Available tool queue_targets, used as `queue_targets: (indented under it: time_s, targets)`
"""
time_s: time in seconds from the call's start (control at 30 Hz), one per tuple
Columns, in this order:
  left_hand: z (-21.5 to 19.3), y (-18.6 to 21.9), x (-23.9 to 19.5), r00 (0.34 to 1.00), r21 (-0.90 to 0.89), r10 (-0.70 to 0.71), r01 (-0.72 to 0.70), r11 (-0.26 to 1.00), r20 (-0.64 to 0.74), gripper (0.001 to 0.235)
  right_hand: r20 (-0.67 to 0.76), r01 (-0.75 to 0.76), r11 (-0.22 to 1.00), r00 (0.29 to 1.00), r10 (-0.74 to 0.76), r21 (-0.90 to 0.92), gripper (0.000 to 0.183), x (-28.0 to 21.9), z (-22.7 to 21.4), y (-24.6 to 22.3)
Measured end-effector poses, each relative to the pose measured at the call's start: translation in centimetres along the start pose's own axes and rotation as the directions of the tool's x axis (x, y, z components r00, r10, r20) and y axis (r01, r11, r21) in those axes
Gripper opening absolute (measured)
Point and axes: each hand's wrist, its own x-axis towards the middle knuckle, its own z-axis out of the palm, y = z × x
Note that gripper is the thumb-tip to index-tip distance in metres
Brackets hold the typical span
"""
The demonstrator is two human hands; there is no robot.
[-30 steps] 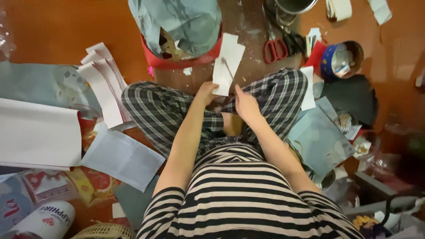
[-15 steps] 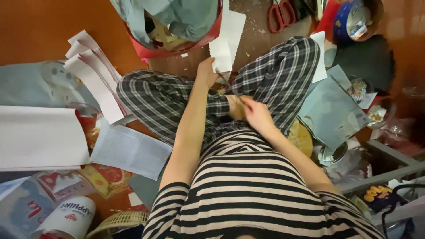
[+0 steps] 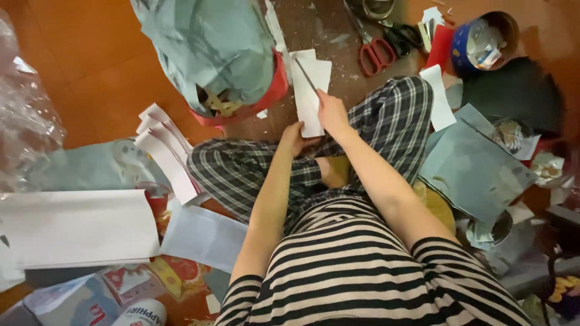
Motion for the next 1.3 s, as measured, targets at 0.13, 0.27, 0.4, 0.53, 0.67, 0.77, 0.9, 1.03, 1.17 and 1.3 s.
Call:
queue_targets:
  time_s: [0.13, 0.27, 0.4, 0.53, 0.67, 0.77, 0.9, 1.03, 1.17, 1.3]
  targets:
    - [-4.3, -3.9, 4.3, 0.978, 0.376, 0.182, -0.133, 0.917, -0.098, 0.052, 0.051, -0.028, 0.995, 0.998, 0.023, 0.096, 0.044, 0.3, 0.1, 0.9]
    - [-3.5, -2.8, -1.2, 0.909, 0.793, 0.417, -0.269, 0.547, 0.020, 0.065, 0.044, -0.102, 0.990, 0.994, 0.098, 0.101, 0.044, -1.0, -2.9, 2.1]
    - [-4.5, -3.8, -0.2, 0.881, 0.817, 0.449, -0.365, 0.446, 0.148, 0.058, 0.047, -0.118, 0.985, 0.992, 0.113, 0.125, 0.043, -0.7, -1.6, 2.0]
    - [-5.6, -4.3, 1.4, 0.811, 0.865, 0.513, -0.445, 0.230, 0.281, 0.056, 0.076, -0.090, 0.983, 0.994, 0.079, 0.161, 0.043, 0.3, -0.7, 1.5]
    - [-6.0, -4.1, 1.6, 0.779, 0.885, 0.538, -0.450, 0.122, 0.322, 0.052, -0.011, -0.120, 0.990, 0.993, 0.121, 0.077, 0.042, 1.1, 0.1, 6.9]
    - [-4.1, -3.5, -0.6, 0.779, 0.852, 0.558, -0.473, 0.225, 0.285, 0.046, -0.122, -0.062, 0.965, 0.988, 0.096, 0.253, 0.041, -1.8, -11.7, -1.6]
    - [0.1, -2.0, -4.1, 0.732, 0.888, 0.641, -0.427, 0.169, 0.230, 0.025, -0.406, 0.139, 0.984, 0.910, -0.083, 0.111, 0.031, 6.0, -16.5, 3.1]
    - [4.4, -0.1, -8.1, 0.358, 0.790, 0.827, -0.593, -0.157, 0.434, 0.009, -0.263, 0.229, 0.895, 0.902, -0.344, -0.384, 0.061, 9.2, -20.3, 1.7]
    - [7.1, 2.1, -13.0, 0.017, 0.576, 0.823, -0.723, -0.382, 0.567, 0.007, 0.441, 0.499, 0.832, 0.707, -0.552, 0.242, 0.078, 0.8, -23.0, -7.4]
    - [6.7, 2.7, -17.9, -0.077, 0.469, 0.835, -0.797, -0.380, 0.545, 0.008, 0.229, 0.686, 0.699, 0.661, -0.715, 0.202, 0.060, 3.5, -11.7, -0.9]
